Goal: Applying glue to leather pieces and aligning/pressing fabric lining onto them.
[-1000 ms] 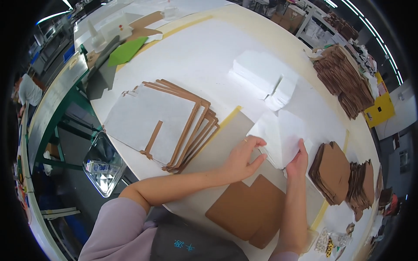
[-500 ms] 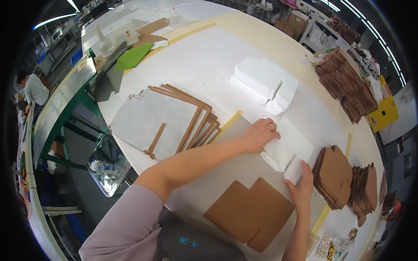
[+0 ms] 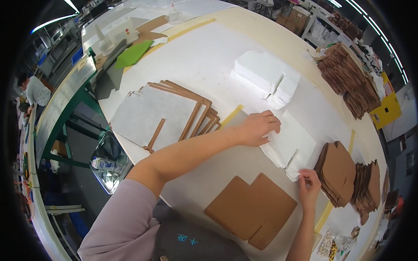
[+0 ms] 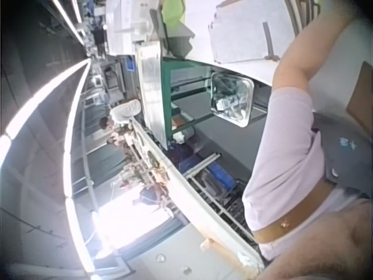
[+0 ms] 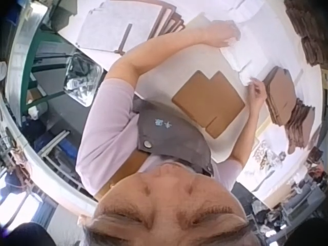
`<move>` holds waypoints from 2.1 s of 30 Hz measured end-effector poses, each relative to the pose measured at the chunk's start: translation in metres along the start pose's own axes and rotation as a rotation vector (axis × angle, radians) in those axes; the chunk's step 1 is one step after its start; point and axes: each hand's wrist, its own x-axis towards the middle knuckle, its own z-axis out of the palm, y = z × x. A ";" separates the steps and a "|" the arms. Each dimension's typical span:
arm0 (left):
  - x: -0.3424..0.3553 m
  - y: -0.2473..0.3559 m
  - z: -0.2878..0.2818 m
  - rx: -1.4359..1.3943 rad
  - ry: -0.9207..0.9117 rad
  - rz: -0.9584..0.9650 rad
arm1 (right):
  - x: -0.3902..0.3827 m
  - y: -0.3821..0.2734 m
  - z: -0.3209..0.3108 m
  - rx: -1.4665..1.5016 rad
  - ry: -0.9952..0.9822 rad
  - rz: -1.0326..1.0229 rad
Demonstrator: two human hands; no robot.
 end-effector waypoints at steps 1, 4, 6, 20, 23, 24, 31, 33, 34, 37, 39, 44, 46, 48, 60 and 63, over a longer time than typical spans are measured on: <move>0.000 0.003 -0.001 -0.002 -0.001 0.000 | 0.002 0.007 -0.001 0.000 -0.001 0.002; -0.002 0.009 -0.001 -0.028 -0.008 0.017 | 0.006 0.021 -0.004 0.277 0.012 0.083; -0.005 0.011 0.003 0.510 0.306 0.411 | 0.010 0.020 -0.007 0.357 -0.024 0.156; 0.013 -0.021 0.008 0.305 0.091 0.197 | 0.031 0.011 -0.008 0.667 0.218 0.353; 0.023 -0.019 -0.005 0.135 0.136 0.082 | 0.040 0.003 -0.007 0.674 0.237 0.342; 0.029 -0.017 -0.010 0.057 0.182 0.023 | 0.047 -0.003 -0.008 0.661 0.254 0.331; 0.099 -0.017 -0.079 -0.353 0.453 -0.064 | 0.134 -0.038 -0.059 0.635 0.356 0.105; 0.104 -0.012 -0.092 -0.315 0.583 -0.010 | 0.143 -0.044 -0.072 0.687 0.445 -0.006; 0.104 -0.010 -0.100 -0.398 0.581 -0.003 | 0.143 -0.050 -0.079 0.670 0.464 0.001; 0.076 0.010 -0.118 -0.428 0.484 0.031 | 0.125 -0.069 -0.090 0.771 0.466 -0.092; 0.055 0.013 -0.113 -0.413 0.370 0.081 | 0.094 -0.067 -0.079 0.574 0.393 -0.067; -0.009 -0.001 -0.068 -0.338 0.078 0.082 | 0.017 -0.035 -0.037 0.363 0.088 -0.001; -0.032 0.001 -0.055 -0.314 0.015 0.075 | -0.005 -0.024 -0.026 0.338 0.007 0.049; -0.043 0.007 -0.050 -0.284 -0.046 0.068 | -0.022 -0.012 -0.020 0.303 -0.001 0.063; 0.001 0.040 -0.047 -0.415 0.121 -0.525 | -0.007 -0.039 -0.014 0.184 0.191 -0.097; -0.002 0.026 -0.030 -0.331 0.096 -0.563 | -0.006 -0.043 -0.008 0.345 0.124 0.122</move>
